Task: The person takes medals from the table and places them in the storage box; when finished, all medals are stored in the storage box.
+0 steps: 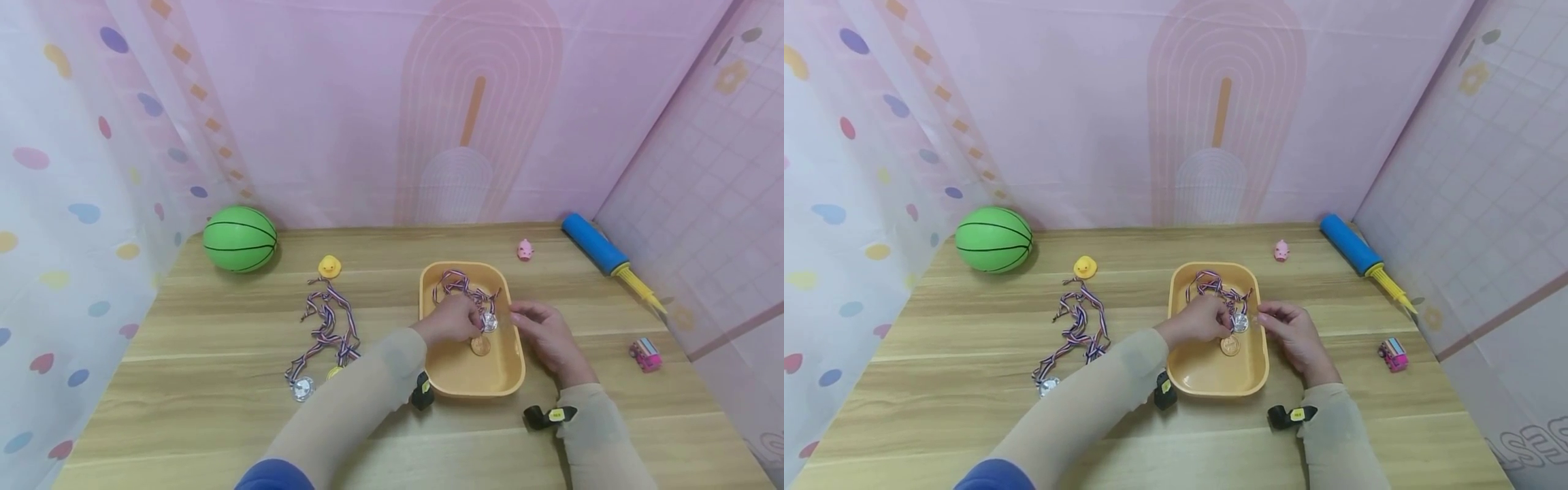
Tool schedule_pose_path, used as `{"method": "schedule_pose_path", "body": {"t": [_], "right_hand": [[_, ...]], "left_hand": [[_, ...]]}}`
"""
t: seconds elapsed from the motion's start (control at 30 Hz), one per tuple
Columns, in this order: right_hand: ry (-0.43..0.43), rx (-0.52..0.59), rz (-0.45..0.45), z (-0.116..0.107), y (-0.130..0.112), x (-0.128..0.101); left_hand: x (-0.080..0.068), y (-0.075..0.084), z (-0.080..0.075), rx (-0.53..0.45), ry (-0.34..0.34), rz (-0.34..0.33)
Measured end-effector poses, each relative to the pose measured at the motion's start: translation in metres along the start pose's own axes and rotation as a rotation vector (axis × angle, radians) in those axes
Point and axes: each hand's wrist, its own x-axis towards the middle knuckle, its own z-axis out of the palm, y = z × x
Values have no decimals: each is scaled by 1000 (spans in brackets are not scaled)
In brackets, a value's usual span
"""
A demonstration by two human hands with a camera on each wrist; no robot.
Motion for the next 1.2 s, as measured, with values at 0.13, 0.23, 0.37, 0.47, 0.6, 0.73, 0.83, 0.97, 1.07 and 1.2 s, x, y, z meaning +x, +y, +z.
{"method": "schedule_pose_path", "body": {"t": [0.13, 0.23, 0.37, 0.47, 0.6, 0.73, 0.83, 0.97, 1.07, 1.2], "right_hand": [[1, -1, -4, 0, 0, 0], [2, -7, -4, -1, 1, 1], [0, -10, -4, -1, 1, 1], [-2, -12, -5, -1, 1, 1], [1, -15, -1, -1, 0, 1], [1, -16, 5, -1, 0, 1], [-7, -6, 1, 0, 0, 1], [-17, 5, -10, -1, 0, 2], [-20, 1, -11, -1, 0, 1], [-12, -16, 0, -2, 0, 0]], "left_hand": [[0, 0, 0, 21, 11, -2], [1, -1, 1, 59, 10, 5], [2, -2, 2, 95, 2, 19], [3, -2, 2, 101, 4, 27], [3, -2, 3, 86, 10, 23], [0, 1, -1, 30, 11, 8], [-3, 4, -8, -14, 24, 27], [-6, 11, -19, -30, 59, 66], [-12, 16, -28, -54, 89, 81], [-23, 20, -40, -173, 131, 91]]}}
